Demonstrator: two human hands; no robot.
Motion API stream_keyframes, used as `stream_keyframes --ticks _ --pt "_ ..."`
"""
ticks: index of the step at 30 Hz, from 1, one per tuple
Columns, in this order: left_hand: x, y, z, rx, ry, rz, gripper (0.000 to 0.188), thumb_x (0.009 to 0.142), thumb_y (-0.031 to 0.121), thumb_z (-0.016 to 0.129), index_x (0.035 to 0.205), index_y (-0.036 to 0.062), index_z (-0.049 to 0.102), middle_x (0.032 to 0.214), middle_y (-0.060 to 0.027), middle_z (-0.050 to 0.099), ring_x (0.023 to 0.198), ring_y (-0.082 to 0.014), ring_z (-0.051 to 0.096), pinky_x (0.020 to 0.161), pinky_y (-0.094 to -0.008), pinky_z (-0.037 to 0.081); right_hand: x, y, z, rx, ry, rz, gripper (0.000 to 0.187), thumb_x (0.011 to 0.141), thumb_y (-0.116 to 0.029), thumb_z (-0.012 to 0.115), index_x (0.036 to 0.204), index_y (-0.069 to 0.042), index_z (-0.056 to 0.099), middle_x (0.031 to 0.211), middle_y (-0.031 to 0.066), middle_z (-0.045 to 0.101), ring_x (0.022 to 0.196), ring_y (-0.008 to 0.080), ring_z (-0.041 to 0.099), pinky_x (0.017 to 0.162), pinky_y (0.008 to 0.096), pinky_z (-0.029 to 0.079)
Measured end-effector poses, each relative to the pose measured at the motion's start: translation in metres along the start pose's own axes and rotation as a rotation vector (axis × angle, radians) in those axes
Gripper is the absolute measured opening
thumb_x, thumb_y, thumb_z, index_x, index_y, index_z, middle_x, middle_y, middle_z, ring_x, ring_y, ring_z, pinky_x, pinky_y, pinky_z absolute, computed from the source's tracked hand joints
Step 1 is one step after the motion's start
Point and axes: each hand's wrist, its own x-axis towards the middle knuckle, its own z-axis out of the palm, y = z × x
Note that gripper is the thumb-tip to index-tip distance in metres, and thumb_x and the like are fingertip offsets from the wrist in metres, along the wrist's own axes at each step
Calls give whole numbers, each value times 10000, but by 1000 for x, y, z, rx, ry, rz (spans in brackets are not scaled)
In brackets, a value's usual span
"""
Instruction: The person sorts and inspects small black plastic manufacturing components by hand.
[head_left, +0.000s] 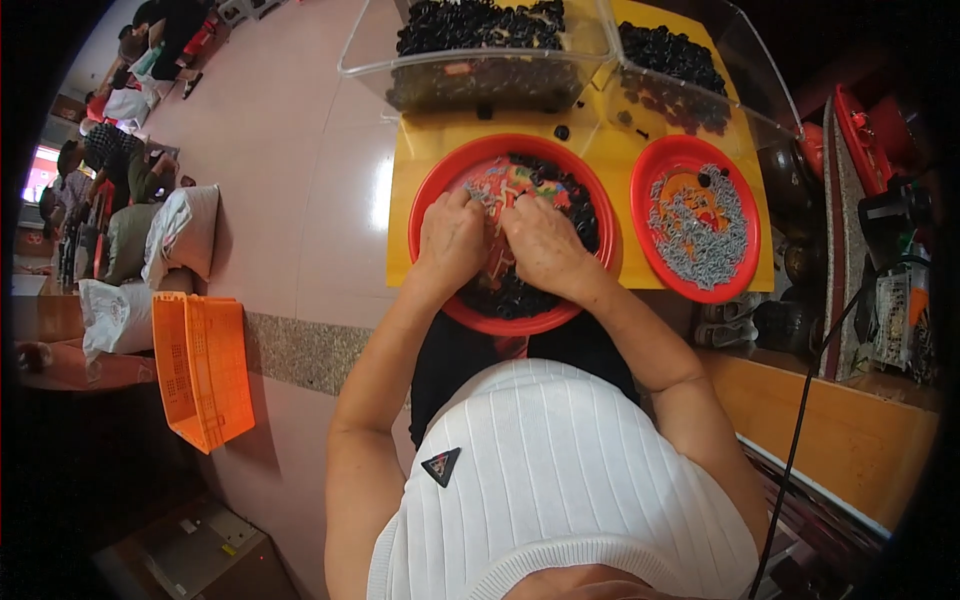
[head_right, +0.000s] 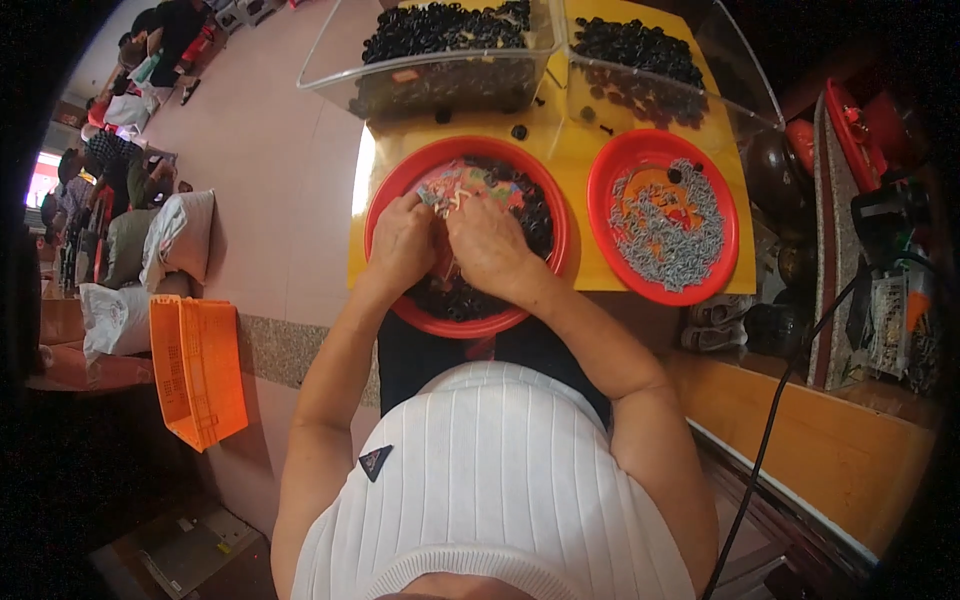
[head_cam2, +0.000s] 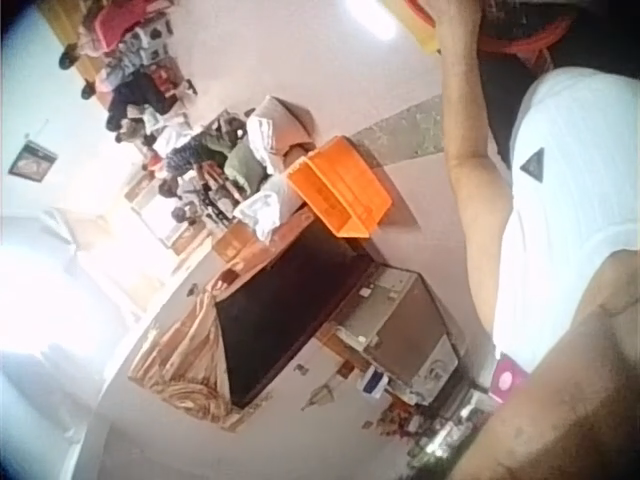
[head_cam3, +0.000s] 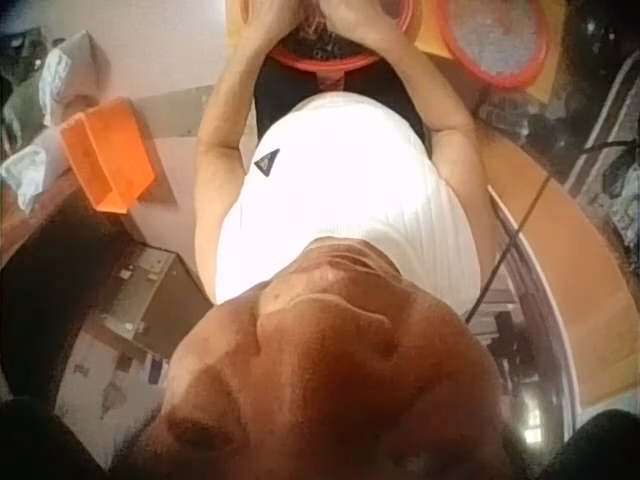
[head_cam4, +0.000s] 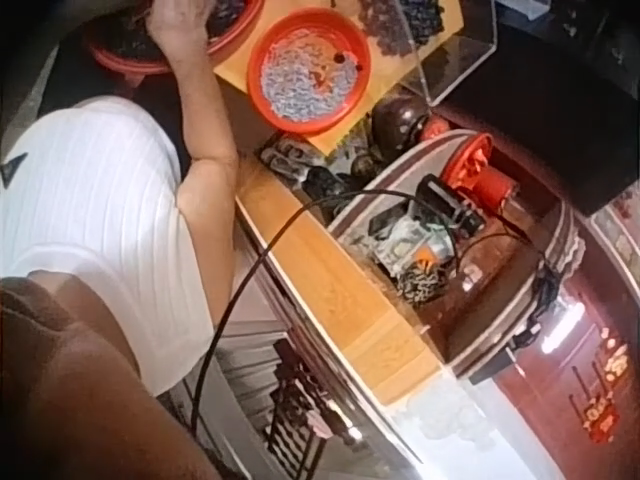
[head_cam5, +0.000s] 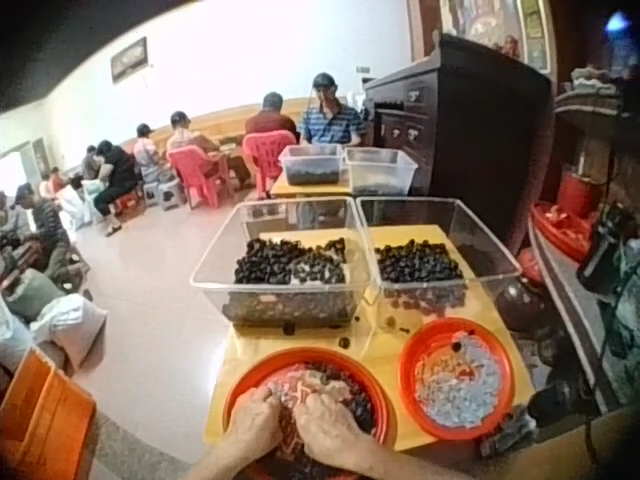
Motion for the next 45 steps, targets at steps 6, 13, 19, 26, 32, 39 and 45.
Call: stream_keyframes --ticks 6,13,19,26,32,39,45 --pt "0 18 -13 148 -19 179 204 582 95 605 753 16 525 790 -125 492 748 -294 485 639 -374 372 -12 -1 -1 139 97 -91 146 631 36 520 774 12 506 837 202 474 825 352 474 729 406 410" --pt "-14 24 -23 -157 50 62 226 652 -44 524 867 7 476 763 -149 489 716 -319 488 623 -395 391 -29 10 -13 505 200 -8 108 703 32 541 769 20 457 733 194 478 709 367 508 638 402 413" --pt "-25 40 -21 -568 170 -116 156 716 -115 513 831 -21 561 785 -118 555 691 -209 566 600 -259 444 -43 12 -20 745 214 77 103 717 2 538 813 19 505 780 212 537 762 373 539 660 414 432" --pt "-33 65 -24 -1291 104 -585 50 775 -50 546 800 -7 554 773 -33 546 652 -102 537 586 -196 436 -59 4 -27 1113 155 402 78 777 -6 545 852 7 531 738 24 553 588 81 554 513 202 453" --pt "-40 71 -27 -1768 102 -555 76 788 48 581 802 -9 533 757 -49 522 648 -113 489 566 -214 390 -64 -14 -29 1359 235 513 82 779 16 528 860 26 514 724 45 551 590 99 571 490 197 457" --pt "-44 69 -27 -2086 97 -700 95 788 91 580 818 13 534 736 -54 522 663 -144 499 592 -241 404 -59 -35 -34 1424 310 465 94 801 6 519 890 35 518 728 77 571 616 118 581 527 212 482" --pt "-56 71 -33 -2195 63 -694 97 809 113 568 819 24 530 737 -49 545 642 -139 523 616 -254 443 -59 -56 -35 1253 273 468 84 805 7 530 881 41 524 730 56 565 627 90 574 531 188 476"
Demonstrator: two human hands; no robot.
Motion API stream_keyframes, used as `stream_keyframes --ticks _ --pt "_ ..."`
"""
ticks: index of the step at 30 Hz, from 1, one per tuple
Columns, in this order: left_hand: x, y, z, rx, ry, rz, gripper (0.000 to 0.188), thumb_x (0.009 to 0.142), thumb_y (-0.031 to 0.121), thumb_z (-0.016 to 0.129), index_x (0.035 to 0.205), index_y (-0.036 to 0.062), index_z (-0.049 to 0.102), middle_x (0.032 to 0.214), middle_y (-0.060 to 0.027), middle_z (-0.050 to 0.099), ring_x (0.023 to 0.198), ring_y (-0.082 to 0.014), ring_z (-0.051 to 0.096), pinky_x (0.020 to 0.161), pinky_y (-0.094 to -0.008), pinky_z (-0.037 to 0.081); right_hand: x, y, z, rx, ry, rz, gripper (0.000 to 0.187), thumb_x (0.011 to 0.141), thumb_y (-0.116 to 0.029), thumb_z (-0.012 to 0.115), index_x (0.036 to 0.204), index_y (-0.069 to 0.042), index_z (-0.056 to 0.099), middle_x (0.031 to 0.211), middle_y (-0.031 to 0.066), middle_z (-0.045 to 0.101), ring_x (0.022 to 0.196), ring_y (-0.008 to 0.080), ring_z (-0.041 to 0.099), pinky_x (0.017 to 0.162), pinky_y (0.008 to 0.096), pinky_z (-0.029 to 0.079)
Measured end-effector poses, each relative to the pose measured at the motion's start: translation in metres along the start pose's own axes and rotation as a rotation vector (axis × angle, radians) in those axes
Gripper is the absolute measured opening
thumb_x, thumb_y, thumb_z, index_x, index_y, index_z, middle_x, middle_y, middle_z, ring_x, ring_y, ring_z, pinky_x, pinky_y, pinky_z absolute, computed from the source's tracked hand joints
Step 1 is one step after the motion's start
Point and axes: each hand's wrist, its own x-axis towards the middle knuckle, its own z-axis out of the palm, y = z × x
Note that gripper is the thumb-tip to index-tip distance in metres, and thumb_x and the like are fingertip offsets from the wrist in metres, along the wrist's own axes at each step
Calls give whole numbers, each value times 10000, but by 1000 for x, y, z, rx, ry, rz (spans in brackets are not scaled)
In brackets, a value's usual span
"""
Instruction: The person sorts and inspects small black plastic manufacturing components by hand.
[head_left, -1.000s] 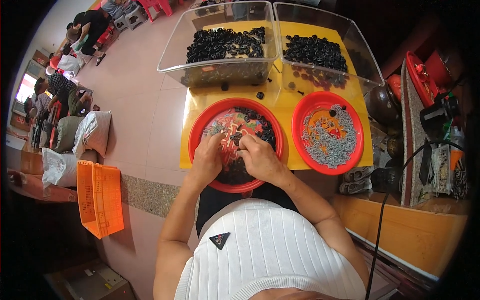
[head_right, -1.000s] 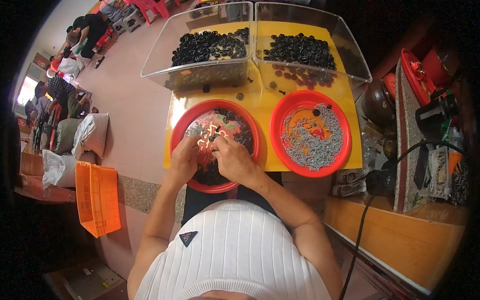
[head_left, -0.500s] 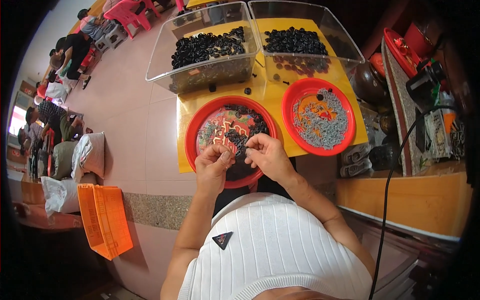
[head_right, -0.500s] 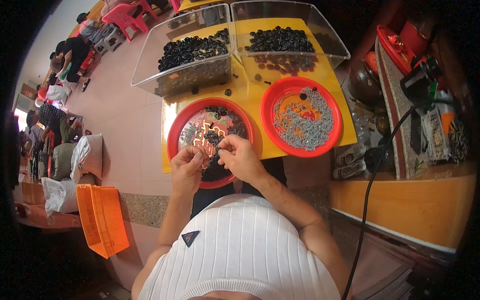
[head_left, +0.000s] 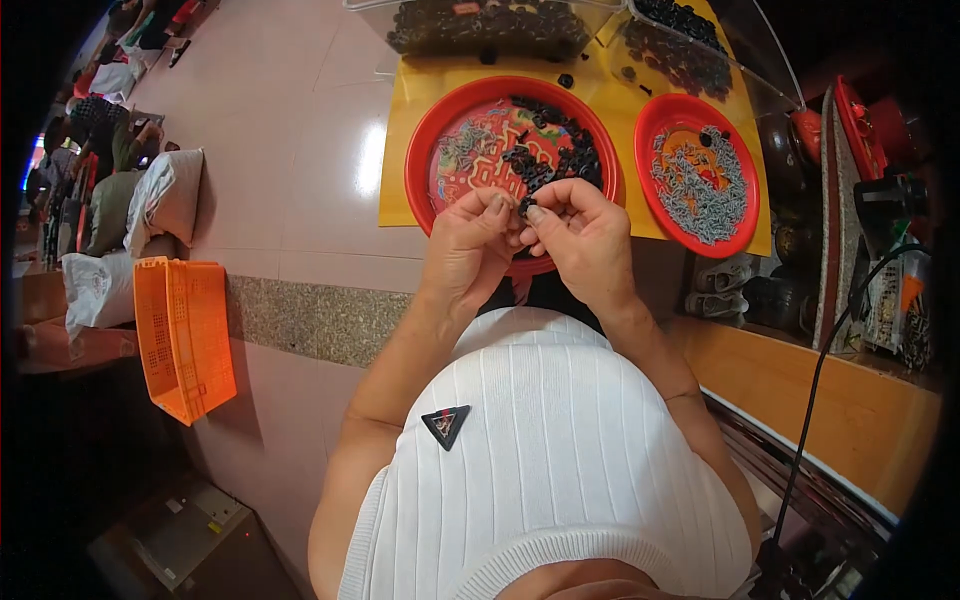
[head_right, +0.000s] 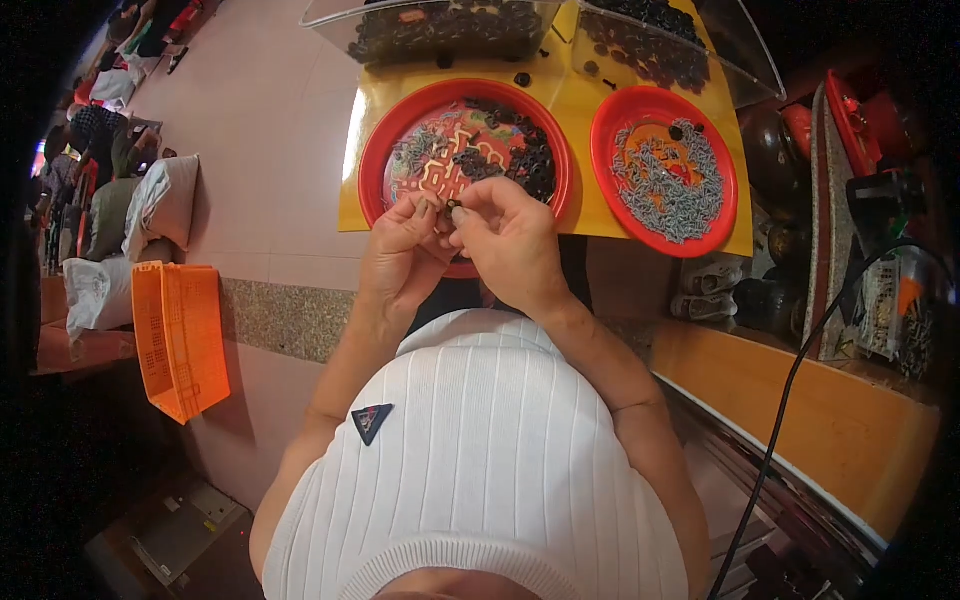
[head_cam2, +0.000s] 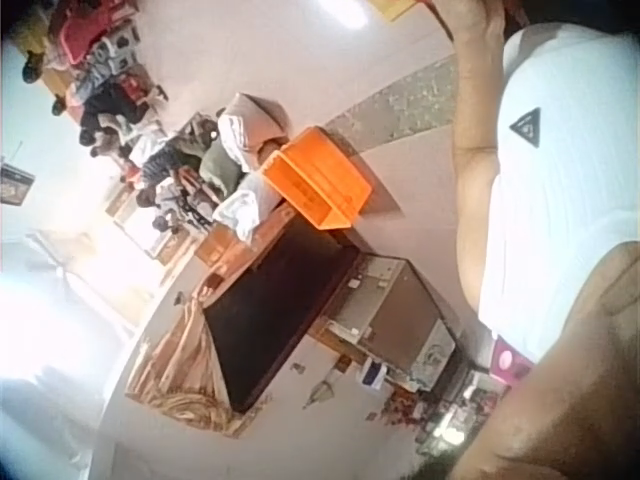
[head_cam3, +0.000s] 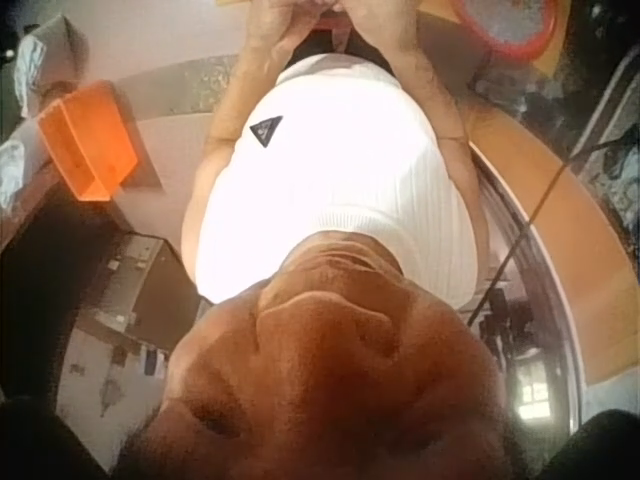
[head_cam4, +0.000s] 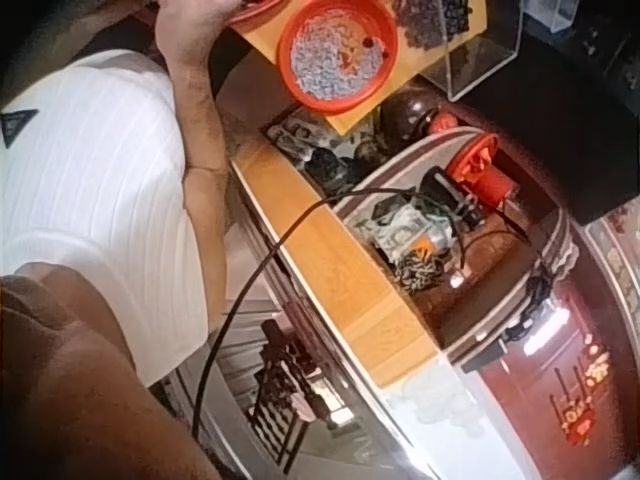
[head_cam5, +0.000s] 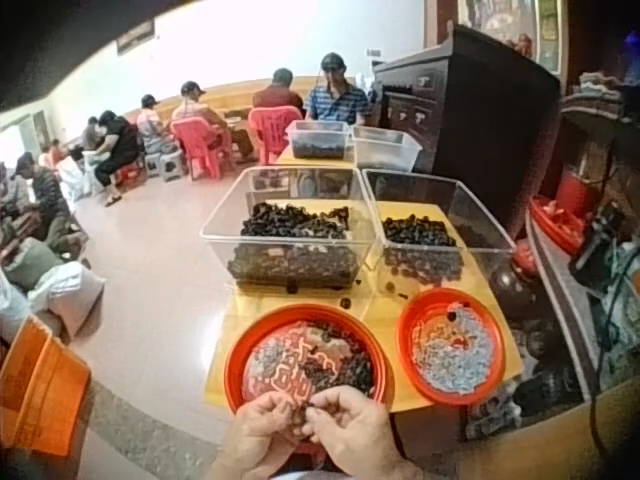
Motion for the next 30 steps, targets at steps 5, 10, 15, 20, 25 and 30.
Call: stream_keyframes --ticks 5,10,15,20,25,30 --pt "-6 -3 -5 -10 -31 12 107 814 131 563 867 42 537 762 -53 578 674 -143 556 644 -289 462 -8 1 7 -32 -9 -42 83 802 2 540 879 29 526 725 41 562 626 75 571 535 182 477" --pt "-9 -4 -1 11 -20 9 112 812 138 568 858 41 535 757 -53 579 661 -136 555 620 -284 465 -9 4 6 -75 16 -28 84 794 6 546 874 26 527 723 38 561 612 70 567 527 181 479" --pt "-9 -5 3 52 18 26 115 806 131 578 852 36 533 746 -53 580 654 -128 553 597 -255 464 -8 8 4 -124 34 -46 81 788 8 548 864 23 527 719 31 555 607 64 562 520 181 480" --pt "-10 -11 4 228 59 230 97 806 92 576 844 8 545 754 -59 587 613 -109 531 586 -219 442 -10 11 4 -212 56 -114 58 785 9 550 835 23 523 700 21 544 598 60 557 518 181 479" --pt "-11 -11 2 197 80 194 96 806 86 573 843 2 547 747 -62 585 597 -106 525 577 -213 439 -10 10 3 -186 44 -83 51 782 9 553 824 19 526 698 22 546 593 60 558 511 178 475" --pt "-13 -10 3 102 108 66 102 810 106 570 832 13 536 739 -63 583 569 -111 531 546 -243 473 -12 12 2 -132 37 -34 49 778 12 555 820 16 530 693 26 548 593 62 562 505 176 472"
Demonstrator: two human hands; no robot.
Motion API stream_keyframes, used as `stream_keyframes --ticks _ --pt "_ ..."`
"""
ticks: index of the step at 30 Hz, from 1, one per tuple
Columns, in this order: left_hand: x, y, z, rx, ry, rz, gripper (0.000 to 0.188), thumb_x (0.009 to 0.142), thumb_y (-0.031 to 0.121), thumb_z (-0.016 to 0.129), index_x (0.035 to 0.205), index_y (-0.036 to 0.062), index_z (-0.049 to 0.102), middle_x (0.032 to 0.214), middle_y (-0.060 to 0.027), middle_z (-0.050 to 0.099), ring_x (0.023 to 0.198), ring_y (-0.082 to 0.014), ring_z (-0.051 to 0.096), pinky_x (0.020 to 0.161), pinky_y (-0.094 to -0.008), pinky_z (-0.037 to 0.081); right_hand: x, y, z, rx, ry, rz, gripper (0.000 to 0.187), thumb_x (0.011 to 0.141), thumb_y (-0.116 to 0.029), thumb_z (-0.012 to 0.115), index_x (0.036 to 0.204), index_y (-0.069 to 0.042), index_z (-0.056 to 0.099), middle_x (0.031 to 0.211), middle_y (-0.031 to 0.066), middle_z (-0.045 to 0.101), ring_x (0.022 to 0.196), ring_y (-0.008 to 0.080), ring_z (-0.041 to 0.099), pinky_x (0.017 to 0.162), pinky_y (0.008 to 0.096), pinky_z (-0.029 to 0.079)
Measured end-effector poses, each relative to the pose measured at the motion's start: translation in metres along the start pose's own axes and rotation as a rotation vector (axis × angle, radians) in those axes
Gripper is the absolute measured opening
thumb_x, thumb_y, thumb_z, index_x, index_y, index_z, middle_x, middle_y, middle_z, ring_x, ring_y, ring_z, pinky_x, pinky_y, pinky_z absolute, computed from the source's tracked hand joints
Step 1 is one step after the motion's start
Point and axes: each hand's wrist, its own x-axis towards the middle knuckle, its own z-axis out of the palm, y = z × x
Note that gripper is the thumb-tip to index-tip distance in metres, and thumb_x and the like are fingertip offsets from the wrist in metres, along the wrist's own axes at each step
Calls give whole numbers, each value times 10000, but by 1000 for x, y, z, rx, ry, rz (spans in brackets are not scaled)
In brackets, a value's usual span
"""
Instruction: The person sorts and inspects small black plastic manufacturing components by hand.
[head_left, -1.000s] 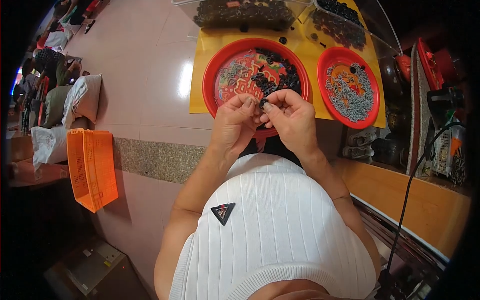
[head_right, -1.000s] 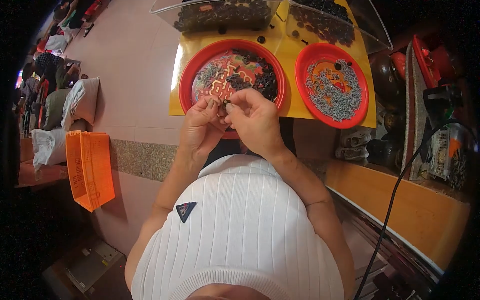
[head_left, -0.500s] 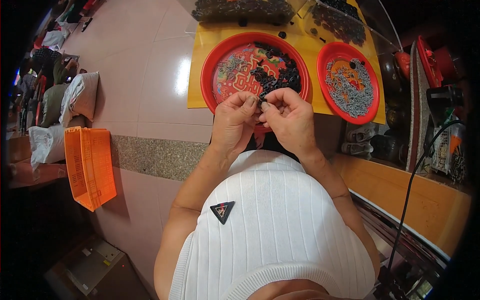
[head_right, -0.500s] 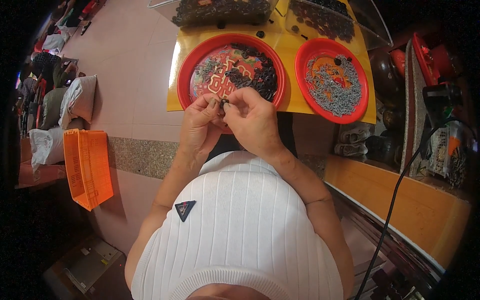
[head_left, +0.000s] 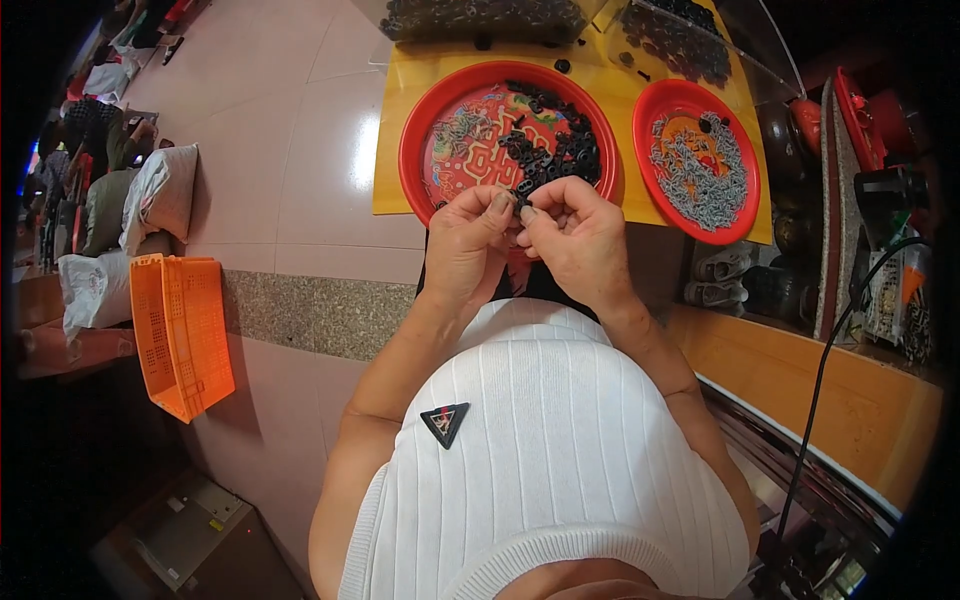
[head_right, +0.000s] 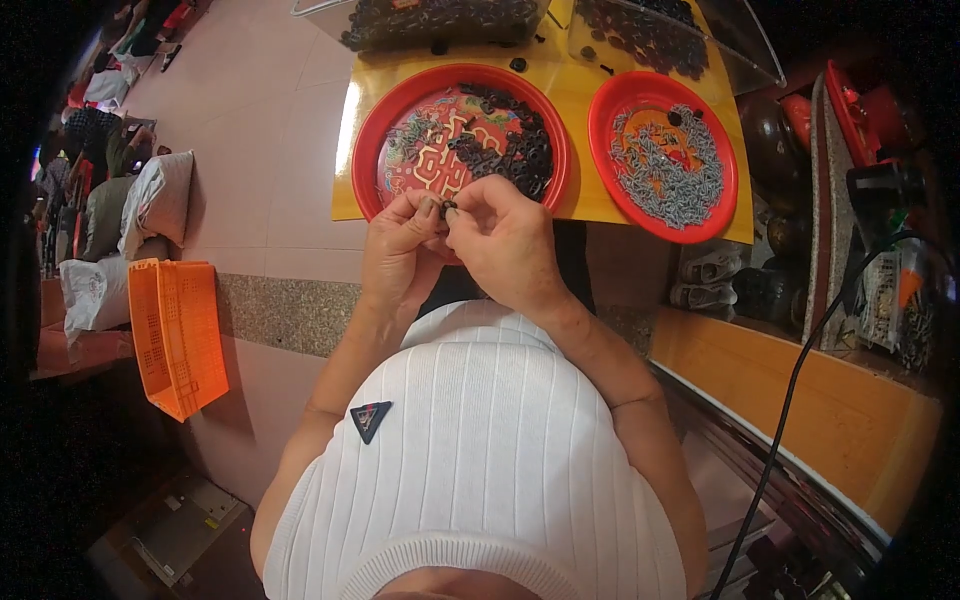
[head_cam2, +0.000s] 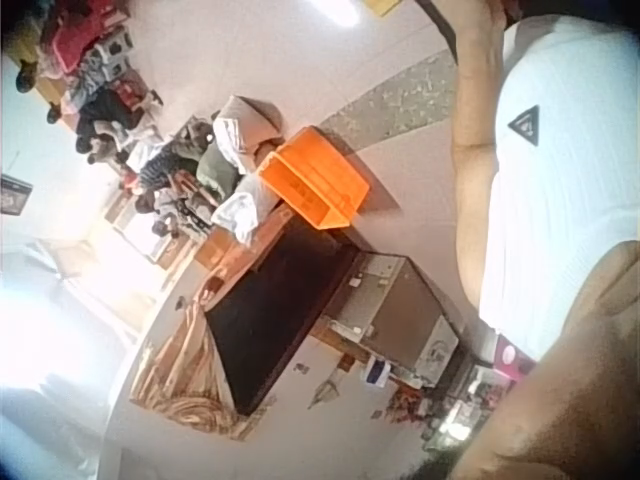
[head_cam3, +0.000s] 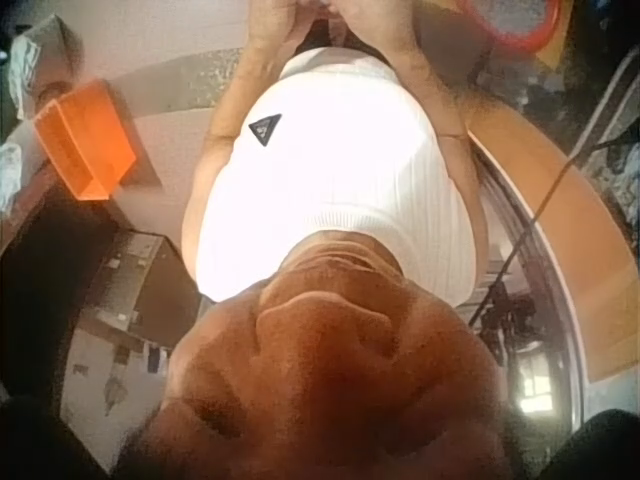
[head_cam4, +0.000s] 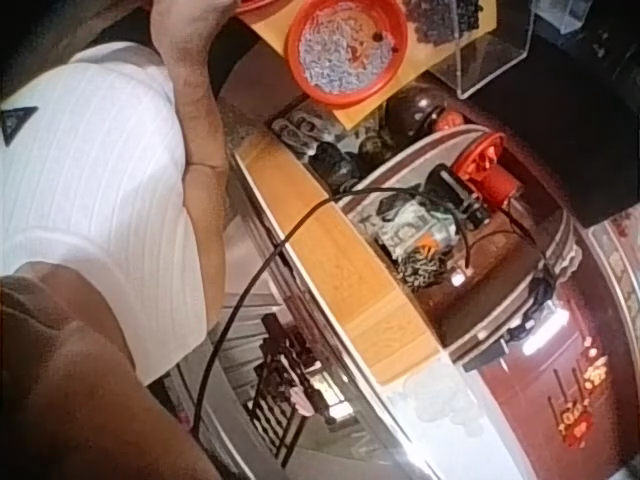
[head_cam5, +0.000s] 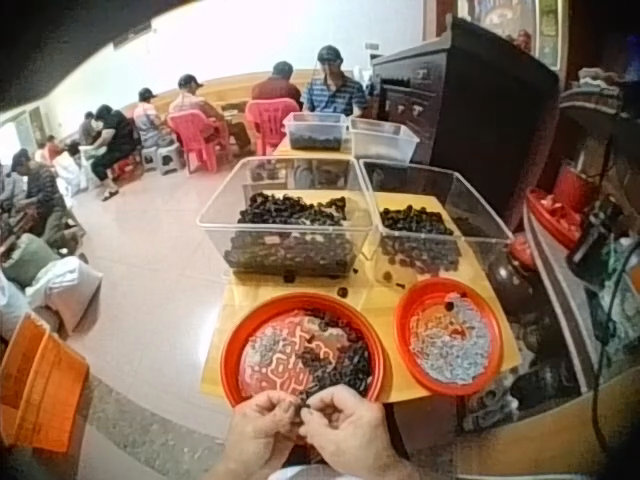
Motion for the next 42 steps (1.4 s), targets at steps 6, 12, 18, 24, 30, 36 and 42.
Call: stream_keyframes --ticks 6,12,18,24,30,36,42 --pt "1 -1 -4 4 -36 -10 81 816 75 558 838 0 536 758 -56 568 629 -120 534 603 -243 456 1 0 -1 -24 28 -5 52 747 -4 573 778 11 533 668 38 585 619 72 567 546 222 475" --pt "1 0 -1 -28 -50 -39 98 813 89 565 840 -1 537 755 -62 566 633 -134 539 601 -259 462 2 2 -4 -22 37 11 57 730 -4 577 766 10 535 650 43 581 609 78 567 542 230 473" --pt "0 -2 -3 -53 -55 -36 103 809 88 571 846 -3 541 755 -58 564 650 -136 543 618 -259 463 0 4 -3 -24 42 -23 61 720 -2 578 760 14 535 642 50 581 608 77 566 540 236 471" --pt "-1 -4 -5 56 -46 40 99 795 65 587 845 -10 547 743 -58 572 644 -128 544 614 -246 461 -2 11 -3 -61 47 -53 55 719 2 571 760 16 538 635 66 587 597 97 580 532 244 472" --pt "-5 -12 0 88 -24 96 82 802 52 573 819 -19 535 729 -90 580 594 -140 547 560 -247 475 -3 17 -4 -135 -3 -101 16 786 30 533 795 19 526 685 27 556 598 59 555 511 187 472" --pt "-1 -21 -2 81 10 102 89 813 90 566 806 12 523 717 -57 575 571 -127 544 505 -251 482 1 27 -3 -105 85 -163 37 735 10 562 732 26 528 604 81 577 579 115 592 505 253 474" --pt "8 -6 -5 451 10 161 199 819 100 576 972 -18 528 806 -42 577 687 -72 536 576 -228 467 7 16 -13 183 -23 17 48 799 12 523 835 40 506 698 74 569 619 111 591 517 223 506"
